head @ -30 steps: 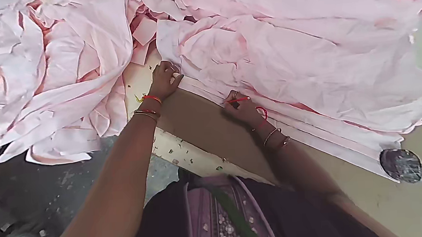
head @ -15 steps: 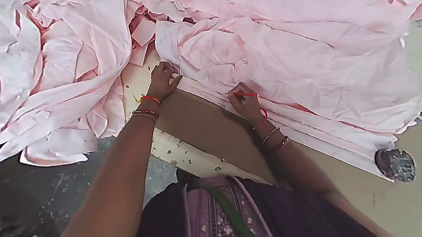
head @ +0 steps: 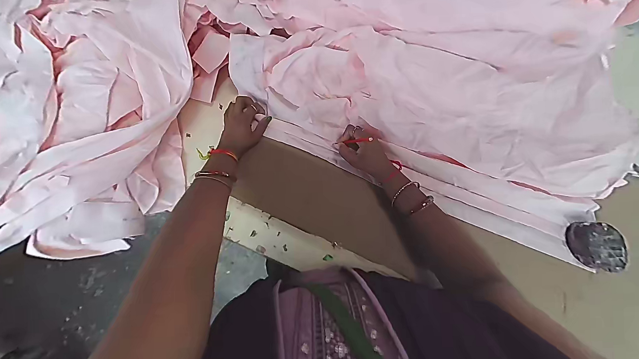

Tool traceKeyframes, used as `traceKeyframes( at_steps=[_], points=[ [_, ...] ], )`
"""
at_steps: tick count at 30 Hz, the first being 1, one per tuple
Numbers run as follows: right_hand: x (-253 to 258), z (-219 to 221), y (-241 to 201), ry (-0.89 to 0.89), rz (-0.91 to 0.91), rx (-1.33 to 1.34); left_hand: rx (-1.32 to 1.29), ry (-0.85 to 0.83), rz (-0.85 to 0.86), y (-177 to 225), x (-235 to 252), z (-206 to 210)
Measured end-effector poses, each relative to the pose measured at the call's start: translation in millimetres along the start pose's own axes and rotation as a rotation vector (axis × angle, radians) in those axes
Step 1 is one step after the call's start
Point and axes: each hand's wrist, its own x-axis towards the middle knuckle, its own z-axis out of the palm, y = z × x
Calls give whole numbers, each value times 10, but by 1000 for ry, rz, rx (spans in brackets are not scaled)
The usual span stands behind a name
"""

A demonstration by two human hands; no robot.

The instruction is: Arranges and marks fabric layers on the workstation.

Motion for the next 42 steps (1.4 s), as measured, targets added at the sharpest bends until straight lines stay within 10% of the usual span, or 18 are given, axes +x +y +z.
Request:
traceKeyframes(
  at_steps=[8, 13, 21, 42],
  points=[
    [-21, -39, -45, 25, 31, 88, -4, 12, 14, -2, -10, 17],
    [-291, -372, -39, 195, -97, 775, -71, -65, -112, 476, -96, -261],
    [-781, -283, 235, 135, 121, 334, -34, -61, -59, 369, -87, -182],
    [-719, -305, 240, 244, 102, 275, 40, -45, -11, 294, -215, -150]
  ],
)
